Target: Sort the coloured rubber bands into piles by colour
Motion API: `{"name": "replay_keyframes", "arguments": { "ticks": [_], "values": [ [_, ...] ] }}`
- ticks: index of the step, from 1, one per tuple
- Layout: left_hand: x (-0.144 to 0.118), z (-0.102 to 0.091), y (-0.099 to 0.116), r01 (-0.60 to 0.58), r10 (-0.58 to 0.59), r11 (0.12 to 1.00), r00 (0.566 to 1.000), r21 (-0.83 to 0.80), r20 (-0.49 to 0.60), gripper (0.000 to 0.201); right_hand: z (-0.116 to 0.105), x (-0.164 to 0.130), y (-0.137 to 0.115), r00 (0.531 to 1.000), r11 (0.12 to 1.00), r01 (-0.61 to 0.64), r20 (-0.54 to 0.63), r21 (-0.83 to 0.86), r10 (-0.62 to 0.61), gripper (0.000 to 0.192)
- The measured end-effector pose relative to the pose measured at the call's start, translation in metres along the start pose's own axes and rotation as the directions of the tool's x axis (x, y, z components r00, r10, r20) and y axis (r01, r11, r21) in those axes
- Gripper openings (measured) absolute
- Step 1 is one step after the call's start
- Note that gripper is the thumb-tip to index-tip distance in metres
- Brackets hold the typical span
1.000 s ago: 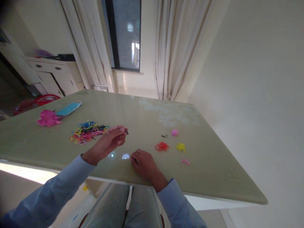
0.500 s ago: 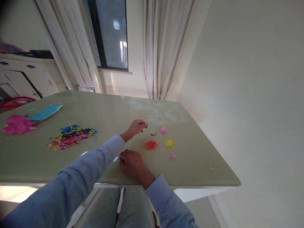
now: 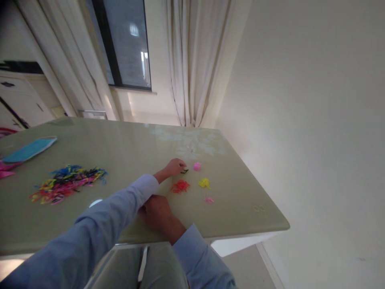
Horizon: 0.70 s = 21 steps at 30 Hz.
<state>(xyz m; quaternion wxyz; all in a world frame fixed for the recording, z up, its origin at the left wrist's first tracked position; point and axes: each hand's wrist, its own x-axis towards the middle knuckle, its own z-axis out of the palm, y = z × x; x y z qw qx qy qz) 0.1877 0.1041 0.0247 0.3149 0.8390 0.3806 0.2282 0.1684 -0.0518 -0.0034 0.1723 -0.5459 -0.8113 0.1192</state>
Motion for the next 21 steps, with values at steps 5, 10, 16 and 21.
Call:
{"name": "replay_keyframes", "arguments": {
  "ticks": [5,10,16,21],
  "values": [
    [-0.011,-0.012,-0.003,0.021,-0.024,0.999,0.998,-0.045,-0.063,0.023,-0.001,0.000,0.001,0.999,0.999,0.034,-0.028,0.036,-0.033,0.016],
    [-0.047,-0.033,-0.011,0.067,-0.088,0.988,0.984,-0.138,-0.156,0.024,-0.003,-0.001,0.002,0.997,0.991,0.073,-0.038,0.113,-0.069,0.016],
    [-0.115,-0.057,-0.035,0.101,-0.180,0.961,0.936,-0.257,-0.303,0.023,-0.007,-0.004,0.002,0.998,0.986,0.054,-0.049,0.156,-0.047,0.014],
    [-0.170,-0.072,-0.064,0.087,-0.118,0.992,0.914,-0.097,-0.389,0.022,-0.009,-0.007,0.003,0.996,0.971,0.054,-0.077,0.234,-0.037,0.011]
  ]
}}
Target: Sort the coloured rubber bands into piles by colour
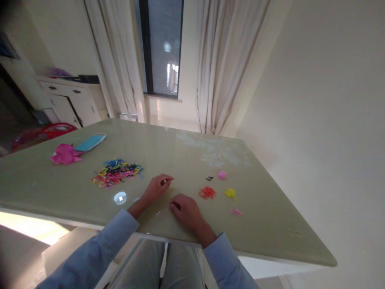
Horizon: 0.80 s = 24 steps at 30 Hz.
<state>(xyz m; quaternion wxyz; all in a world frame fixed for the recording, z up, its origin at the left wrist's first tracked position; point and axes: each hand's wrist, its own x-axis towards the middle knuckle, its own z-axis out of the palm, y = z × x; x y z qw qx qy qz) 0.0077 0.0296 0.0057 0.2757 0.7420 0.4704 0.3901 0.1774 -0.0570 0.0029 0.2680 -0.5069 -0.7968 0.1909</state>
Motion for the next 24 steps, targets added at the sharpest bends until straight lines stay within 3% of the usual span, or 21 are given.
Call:
{"name": "replay_keyframes", "arguments": {
  "ticks": [4,7,13,20,24],
  "values": [
    [-0.027,-0.021,-0.016,-0.061,0.059,0.996,0.998,0.058,0.032,0.022,-0.002,0.002,0.004,0.999,0.995,-0.013,-0.028,0.101,0.016,0.013],
    [-0.044,-0.027,-0.016,-0.076,0.074,0.996,0.996,0.044,0.046,0.023,-0.005,0.012,0.007,0.992,0.987,-0.094,-0.070,0.134,0.104,0.017],
    [-0.052,-0.027,-0.009,0.007,-0.007,1.000,1.000,-0.007,0.030,0.025,-0.003,0.064,-0.002,0.978,0.964,-0.188,-0.051,0.185,0.201,0.019],
    [-0.052,-0.022,-0.007,-0.118,0.068,0.959,0.979,0.257,0.194,0.028,0.024,0.145,-0.030,0.993,0.998,-0.063,0.104,0.026,0.060,0.024],
    [-0.054,-0.019,-0.005,-0.231,0.120,0.895,0.949,0.383,0.292,0.028,0.042,0.173,-0.042,0.976,0.996,0.048,0.213,-0.075,-0.031,0.018]
  ]
}}
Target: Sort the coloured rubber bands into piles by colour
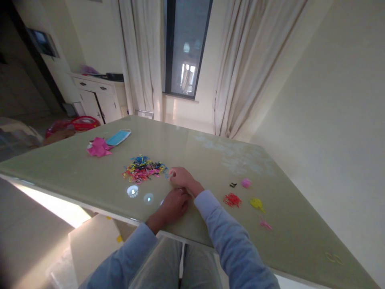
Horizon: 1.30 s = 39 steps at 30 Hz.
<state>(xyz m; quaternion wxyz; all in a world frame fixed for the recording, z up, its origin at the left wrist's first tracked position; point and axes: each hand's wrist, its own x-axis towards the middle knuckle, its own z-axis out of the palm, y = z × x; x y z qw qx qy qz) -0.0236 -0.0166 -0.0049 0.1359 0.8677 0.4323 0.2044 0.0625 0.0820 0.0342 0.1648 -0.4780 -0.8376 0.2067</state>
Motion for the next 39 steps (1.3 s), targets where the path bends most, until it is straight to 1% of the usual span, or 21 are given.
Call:
{"name": "replay_keyframes", "arguments": {
  "ticks": [3,8,13,18,21,23,26,29,32,33,34,35,36,37,38,39],
  "values": [
    [0.000,0.002,0.003,-0.046,0.042,0.996,0.998,0.081,0.041,0.028,0.006,0.009,-0.006,0.998,0.995,0.051,0.045,-0.082,-0.048,0.010],
    [0.002,0.005,0.002,-0.028,0.025,0.997,0.999,0.070,0.044,0.029,0.009,0.006,-0.009,0.996,0.982,0.079,0.050,-0.174,-0.072,0.020],
    [0.002,0.004,0.002,-0.026,0.025,0.997,0.999,0.068,0.021,0.028,0.009,0.002,-0.005,0.993,0.976,0.101,0.080,-0.191,-0.087,0.017],
    [0.002,0.005,0.000,-0.011,0.011,0.999,1.000,0.049,-0.004,0.028,0.014,0.006,-0.007,0.996,0.982,0.072,0.073,-0.175,-0.060,0.016],
    [0.002,0.006,-0.002,-0.001,0.001,0.999,1.000,0.036,-0.003,0.026,0.017,0.008,-0.007,0.998,0.992,0.040,0.052,-0.118,-0.034,0.020],
    [0.002,0.005,-0.003,-0.003,0.003,1.000,1.000,0.020,-0.003,0.026,0.018,0.007,-0.006,0.999,0.999,0.021,0.030,-0.045,-0.019,0.018],
    [0.002,0.004,-0.003,0.007,-0.007,1.000,1.000,0.006,-0.009,0.025,0.017,0.001,-0.002,1.000,0.993,0.005,-0.019,0.122,-0.003,0.014],
    [0.003,0.001,-0.002,0.026,-0.026,0.999,1.000,0.040,-0.009,0.025,0.014,-0.013,0.000,0.999,0.941,-0.004,-0.046,0.337,0.021,0.014],
    [0.004,-0.002,0.001,0.031,-0.033,0.994,0.999,0.101,0.019,0.026,0.007,-0.034,0.000,0.998,0.855,-0.001,-0.052,0.518,0.033,0.029],
    [0.004,-0.003,0.002,0.035,-0.039,0.993,0.999,0.115,0.032,0.027,0.004,-0.042,0.000,0.997,0.797,0.009,-0.064,0.604,0.037,0.034],
    [0.005,-0.004,0.003,0.043,-0.048,0.992,0.998,0.123,0.043,0.028,0.001,-0.050,-0.001,0.996,0.705,0.024,-0.076,0.709,0.043,0.038],
    [0.005,-0.005,0.004,0.051,-0.058,0.991,0.997,0.124,0.051,0.028,-0.003,-0.058,-0.001,0.995,0.576,0.042,-0.086,0.816,0.049,0.041],
    [0.005,-0.005,0.004,0.058,-0.065,0.991,0.996,0.120,0.053,0.029,-0.007,-0.066,-0.002,0.994,0.422,0.062,-0.094,0.904,0.055,0.043],
    [0.005,-0.006,0.004,0.062,-0.069,0.992,0.996,0.109,0.054,0.029,-0.012,-0.074,-0.002,0.993,0.266,0.081,-0.100,0.960,0.059,0.045],
    [0.005,-0.007,0.004,0.066,-0.071,0.993,0.996,0.097,0.054,0.028,-0.016,-0.082,-0.003,0.993,0.142,0.096,-0.105,0.985,0.059,0.045],
    [0.005,-0.007,0.003,0.070,-0.075,0.994,0.996,0.084,0.052,0.029,-0.020,-0.089,-0.004,0.992,0.068,0.108,-0.112,0.992,0.059,0.045]
  ]
}}
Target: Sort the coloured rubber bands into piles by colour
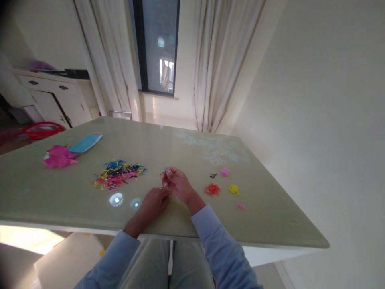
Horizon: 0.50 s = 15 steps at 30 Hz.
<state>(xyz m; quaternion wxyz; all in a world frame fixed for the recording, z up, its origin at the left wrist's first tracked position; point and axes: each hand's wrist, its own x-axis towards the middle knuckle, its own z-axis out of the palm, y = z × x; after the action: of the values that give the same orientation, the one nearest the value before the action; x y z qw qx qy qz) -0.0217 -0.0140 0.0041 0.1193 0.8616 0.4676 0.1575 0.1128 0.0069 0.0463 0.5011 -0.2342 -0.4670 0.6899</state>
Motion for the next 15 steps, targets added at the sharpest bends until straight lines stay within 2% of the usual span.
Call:
{"name": "replay_keyframes", "arguments": {
  "ticks": [3,7,11,15],
  "values": [
    [-0.001,0.000,-0.003,0.009,-0.009,0.999,1.000,-0.040,-0.012,0.031,-0.001,-0.019,-0.014,0.999,0.994,0.036,-0.010,0.105,-0.035,0.040],
    [-0.003,0.006,-0.009,0.009,-0.017,0.992,0.998,-0.125,-0.062,0.035,-0.010,-0.044,-0.030,0.995,0.984,0.098,-0.024,0.148,-0.095,0.034],
    [-0.005,0.014,-0.018,0.013,-0.043,0.976,0.990,-0.217,-0.133,0.036,-0.029,-0.070,-0.044,0.985,0.982,0.157,-0.083,0.104,-0.149,0.034],
    [-0.005,0.020,-0.026,0.009,-0.056,0.964,0.984,-0.264,-0.171,0.039,-0.049,-0.101,-0.058,0.968,0.984,0.175,-0.178,-0.031,-0.178,0.036]
  ]
}}
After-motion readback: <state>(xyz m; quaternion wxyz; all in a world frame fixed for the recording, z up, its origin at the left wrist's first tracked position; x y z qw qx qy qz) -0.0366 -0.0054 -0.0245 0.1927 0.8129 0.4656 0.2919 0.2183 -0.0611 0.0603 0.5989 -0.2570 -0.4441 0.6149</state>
